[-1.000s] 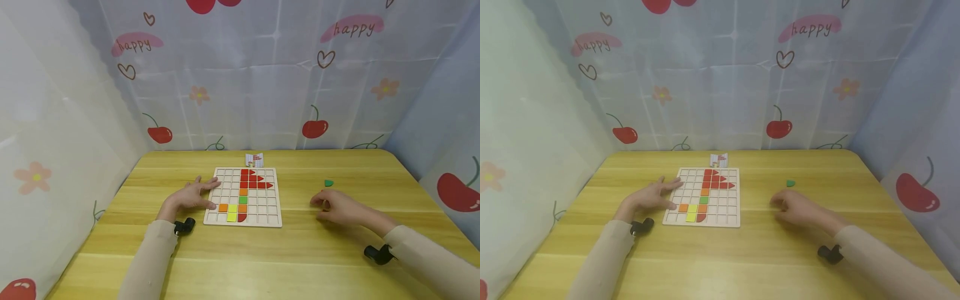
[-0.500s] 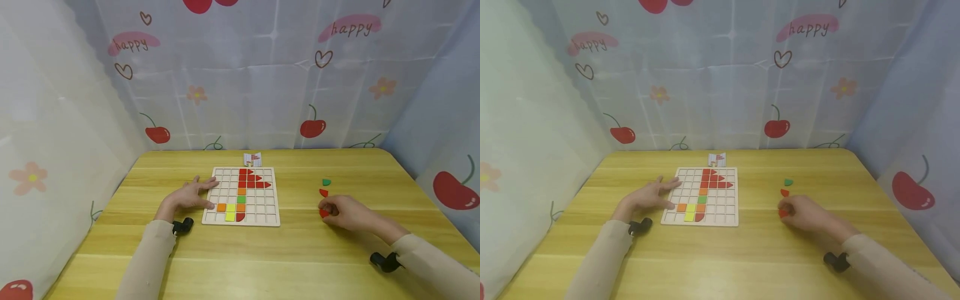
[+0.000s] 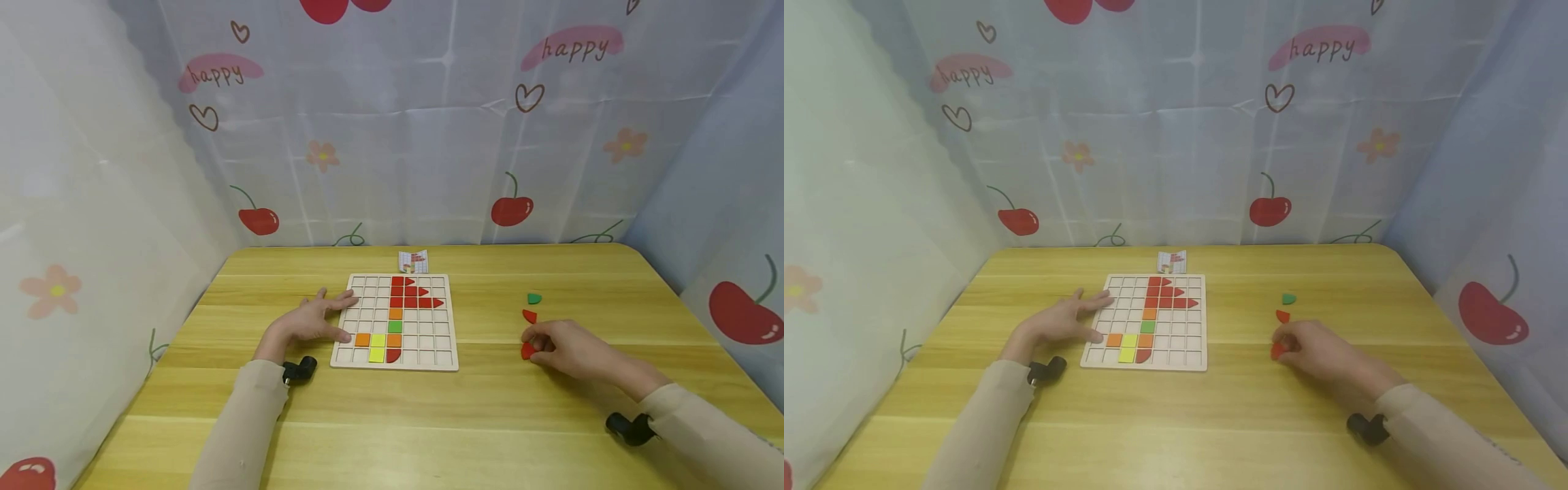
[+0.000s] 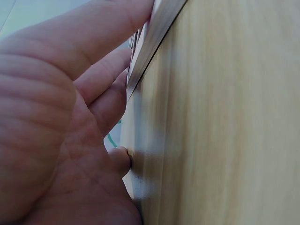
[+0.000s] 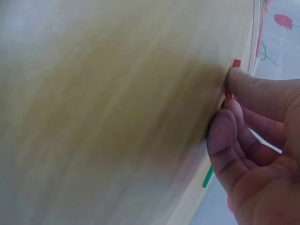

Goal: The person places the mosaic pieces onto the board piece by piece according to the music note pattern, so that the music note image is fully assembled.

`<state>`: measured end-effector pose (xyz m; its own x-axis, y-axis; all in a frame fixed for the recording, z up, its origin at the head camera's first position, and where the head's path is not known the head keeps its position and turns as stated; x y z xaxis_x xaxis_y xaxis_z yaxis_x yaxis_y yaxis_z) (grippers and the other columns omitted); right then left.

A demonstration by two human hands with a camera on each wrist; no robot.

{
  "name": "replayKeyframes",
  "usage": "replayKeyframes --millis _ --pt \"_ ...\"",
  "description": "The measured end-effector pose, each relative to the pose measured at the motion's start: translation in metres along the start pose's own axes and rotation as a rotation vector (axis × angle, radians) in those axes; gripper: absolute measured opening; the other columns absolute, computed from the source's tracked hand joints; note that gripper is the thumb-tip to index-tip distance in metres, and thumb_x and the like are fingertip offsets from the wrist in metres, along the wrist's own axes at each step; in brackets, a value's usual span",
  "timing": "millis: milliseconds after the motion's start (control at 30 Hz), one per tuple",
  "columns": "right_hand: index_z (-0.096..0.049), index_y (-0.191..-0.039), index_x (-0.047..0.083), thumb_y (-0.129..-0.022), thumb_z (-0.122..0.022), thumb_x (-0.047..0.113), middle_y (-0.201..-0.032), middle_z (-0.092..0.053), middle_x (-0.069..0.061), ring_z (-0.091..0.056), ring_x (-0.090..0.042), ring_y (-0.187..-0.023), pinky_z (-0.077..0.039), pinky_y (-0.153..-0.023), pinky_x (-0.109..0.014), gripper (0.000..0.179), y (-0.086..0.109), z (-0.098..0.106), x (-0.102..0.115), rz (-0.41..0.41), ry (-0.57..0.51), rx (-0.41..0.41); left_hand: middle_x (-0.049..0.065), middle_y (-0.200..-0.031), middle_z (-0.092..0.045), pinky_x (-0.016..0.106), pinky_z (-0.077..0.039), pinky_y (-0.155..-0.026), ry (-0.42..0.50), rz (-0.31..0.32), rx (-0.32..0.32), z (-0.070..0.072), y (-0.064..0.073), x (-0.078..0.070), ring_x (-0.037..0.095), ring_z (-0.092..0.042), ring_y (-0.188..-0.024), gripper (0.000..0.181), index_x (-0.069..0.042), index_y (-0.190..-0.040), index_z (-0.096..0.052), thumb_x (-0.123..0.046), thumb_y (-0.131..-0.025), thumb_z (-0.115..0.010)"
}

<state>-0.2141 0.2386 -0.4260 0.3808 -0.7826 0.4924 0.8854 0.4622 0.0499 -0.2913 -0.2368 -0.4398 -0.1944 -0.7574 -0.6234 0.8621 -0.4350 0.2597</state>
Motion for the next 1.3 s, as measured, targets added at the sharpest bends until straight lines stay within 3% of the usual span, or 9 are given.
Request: replayKeyframes --millis 300,500,800,1033,1300 --pt "-0.072 -0.110 0.006 -0.089 -0.076 0.003 -0.093 -0.068 0.009 -0.058 -0.001 -0.082 -0.055 -0.073 -0.024 0.021 -0.003 0.000 0.002 0.083 0.052 0.035 -0.019 -0.170 -0.021 0.076 0.008 -0.119 -0.006 0.000 -0.001 -0.001 -0.001 0.001 0.037 0.012 -0.161 0.089 -0.035 -0.159 -0.040 -0.042 -0.083 -0.085" --pt "-0.070 -0.107 0.006 -0.090 -0.075 0.001 -0.089 -0.064 0.009 -0.054 -0.001 -0.079 -0.053 -0.070 -0.024 0.017 -0.004 -0.003 0.004 0.133 0.095 0.010 -0.019 -0.170 -0.021 0.077 0.008 -0.119 -0.007 0.003 -0.003 -0.001 -0.001 0.002 0.037 0.012 -0.161 0.088 -0.035 -0.159 -0.040 -0.042 -0.083 -0.085" --pt "-0.067 -0.108 0.009 -0.095 -0.072 0.006 -0.089 -0.062 0.009 -0.054 -0.002 -0.079 -0.053 -0.072 -0.026 0.014 -0.009 -0.004 0.010 0.132 0.137 -0.016 -0.019 -0.170 -0.022 0.074 0.010 -0.120 0.012 0.009 -0.008 -0.001 -0.001 0.002 0.036 0.012 -0.161 0.088 -0.036 -0.158 -0.041 -0.042 -0.082 -0.086" --pt "-0.067 -0.111 0.006 -0.098 -0.070 0.010 -0.093 -0.063 0.006 -0.055 -0.006 -0.081 -0.053 -0.072 -0.026 0.014 -0.024 -0.003 0.022 0.103 0.123 -0.032 -0.019 -0.170 -0.022 0.075 0.010 -0.120 0.024 0.001 -0.008 0.000 0.001 -0.001 0.036 0.013 -0.161 0.088 -0.035 -0.158 -0.041 -0.041 -0.083 -0.085" --pt "-0.067 -0.113 0.003 -0.099 -0.068 0.009 -0.093 -0.065 0.002 -0.056 -0.011 -0.081 -0.053 -0.073 -0.028 0.015 -0.053 0.004 0.047 0.098 0.093 -0.030 -0.018 -0.170 -0.021 0.076 0.011 -0.119 0.018 -0.009 -0.004 -0.001 0.000 0.001 0.037 0.013 -0.161 0.088 -0.036 -0.159 -0.040 -0.042 -0.083 -0.085"
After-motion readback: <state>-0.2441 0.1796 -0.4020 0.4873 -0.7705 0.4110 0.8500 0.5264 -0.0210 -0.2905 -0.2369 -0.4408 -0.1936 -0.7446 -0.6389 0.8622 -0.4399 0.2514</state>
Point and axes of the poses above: each hand's wrist, its own y-axis away from the middle knuckle, its own z-axis out of the back of the hand, x = y × z, the point moved 3 cm from there along -y, towards the middle knuckle
